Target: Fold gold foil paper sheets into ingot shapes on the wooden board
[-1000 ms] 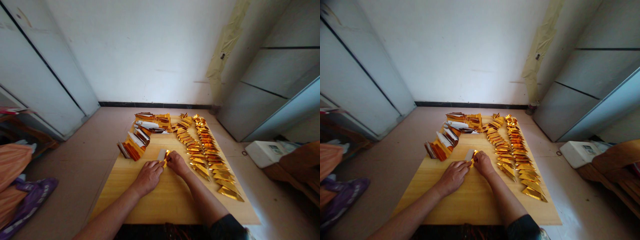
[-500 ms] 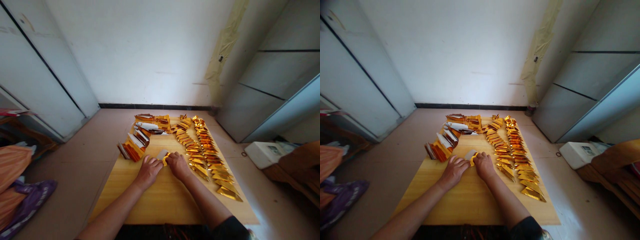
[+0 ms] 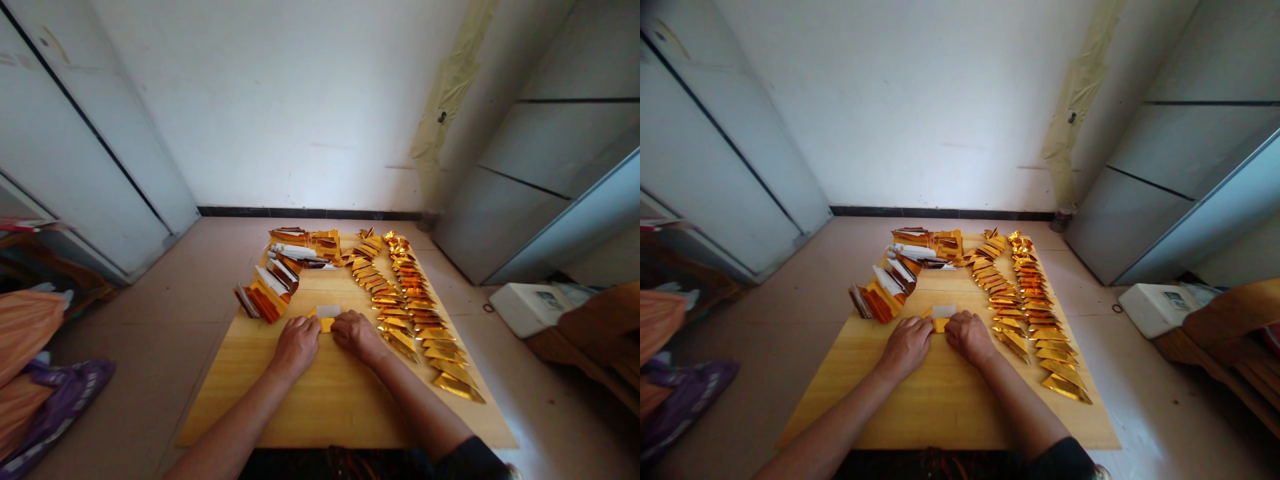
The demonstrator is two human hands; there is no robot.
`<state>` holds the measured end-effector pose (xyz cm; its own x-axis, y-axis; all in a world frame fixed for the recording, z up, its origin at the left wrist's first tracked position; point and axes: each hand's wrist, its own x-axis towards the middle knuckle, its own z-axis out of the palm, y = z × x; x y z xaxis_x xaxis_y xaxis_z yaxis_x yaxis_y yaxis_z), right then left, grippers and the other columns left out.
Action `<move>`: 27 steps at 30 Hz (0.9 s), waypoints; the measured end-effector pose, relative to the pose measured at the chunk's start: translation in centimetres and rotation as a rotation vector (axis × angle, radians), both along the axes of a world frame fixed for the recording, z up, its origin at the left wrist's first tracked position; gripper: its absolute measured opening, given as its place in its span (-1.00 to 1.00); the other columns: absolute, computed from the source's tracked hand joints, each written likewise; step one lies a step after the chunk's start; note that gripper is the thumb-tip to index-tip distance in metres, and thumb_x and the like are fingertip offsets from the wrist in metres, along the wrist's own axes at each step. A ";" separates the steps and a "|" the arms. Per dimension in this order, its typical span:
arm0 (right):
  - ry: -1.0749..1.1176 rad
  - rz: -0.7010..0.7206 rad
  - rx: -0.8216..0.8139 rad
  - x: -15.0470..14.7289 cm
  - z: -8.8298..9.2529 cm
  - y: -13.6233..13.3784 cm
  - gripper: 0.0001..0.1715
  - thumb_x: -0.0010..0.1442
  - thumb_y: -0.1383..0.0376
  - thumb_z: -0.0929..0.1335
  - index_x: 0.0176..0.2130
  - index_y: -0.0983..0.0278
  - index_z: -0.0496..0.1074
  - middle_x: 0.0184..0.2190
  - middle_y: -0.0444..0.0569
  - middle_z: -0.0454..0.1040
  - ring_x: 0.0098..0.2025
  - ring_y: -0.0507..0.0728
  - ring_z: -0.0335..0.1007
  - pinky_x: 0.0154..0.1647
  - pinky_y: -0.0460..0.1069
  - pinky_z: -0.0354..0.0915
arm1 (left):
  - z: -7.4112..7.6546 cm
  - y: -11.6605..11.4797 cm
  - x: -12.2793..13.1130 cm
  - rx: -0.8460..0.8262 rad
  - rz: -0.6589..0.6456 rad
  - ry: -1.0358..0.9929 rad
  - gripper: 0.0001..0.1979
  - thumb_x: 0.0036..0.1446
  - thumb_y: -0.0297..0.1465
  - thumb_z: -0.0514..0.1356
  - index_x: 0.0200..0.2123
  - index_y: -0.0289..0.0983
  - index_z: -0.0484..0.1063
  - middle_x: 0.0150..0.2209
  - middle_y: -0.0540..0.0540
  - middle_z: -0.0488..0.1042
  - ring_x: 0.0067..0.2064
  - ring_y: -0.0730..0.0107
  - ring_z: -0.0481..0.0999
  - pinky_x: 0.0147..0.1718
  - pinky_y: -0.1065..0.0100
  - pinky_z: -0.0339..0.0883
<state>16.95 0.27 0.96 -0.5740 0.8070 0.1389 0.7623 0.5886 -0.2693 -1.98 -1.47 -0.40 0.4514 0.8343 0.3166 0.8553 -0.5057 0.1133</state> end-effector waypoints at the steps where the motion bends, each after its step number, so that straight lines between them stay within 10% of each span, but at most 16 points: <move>1: 0.013 0.015 0.021 0.3 -0.3 0.2 -0.87 0.21 0.33 0.32 -0.32 0.20 0.49 -0.30 -0.07 0.47 -0.22 0.07 0.29 -0.26 -0.07 0.11 | -0.3 -0.1 0.0 0.010 -0.004 -0.007 -0.83 0.15 -0.53 0.06 -0.23 -0.27 0.41 -0.19 -0.13 0.51 -0.16 0.24 0.42 -0.18 0.21 0.26; 15: -0.170 0.210 0.229 0.5 -1.7 1.2 -0.79 0.32 0.34 0.23 -0.32 0.27 0.40 -0.33 -0.03 0.42 -0.27 0.10 0.21 -0.23 0.01 0.05 | -0.6 -0.3 0.6 0.037 0.076 0.036 -0.90 0.16 -0.43 0.12 -0.25 -0.26 0.40 -0.12 -0.15 0.51 -0.15 0.21 0.44 -0.23 0.21 0.28; 27: -0.030 0.087 0.195 0.2 -2.8 -0.4 -0.81 0.29 0.34 0.23 -0.30 0.27 0.41 -0.33 -0.02 0.42 -0.25 0.10 0.23 -0.24 -0.01 0.04 | -1.1 -0.9 0.8 0.087 0.061 0.037 -0.87 0.19 -0.47 0.10 -0.27 -0.20 0.44 -0.04 -0.15 0.48 -0.06 0.19 0.41 -0.13 0.14 0.23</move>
<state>17.20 -0.15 -1.82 -0.6469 0.7134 0.2694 0.7120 0.6915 -0.1214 -1.22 -2.40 -1.51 0.4135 0.8306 0.3728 0.8873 -0.4595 0.0394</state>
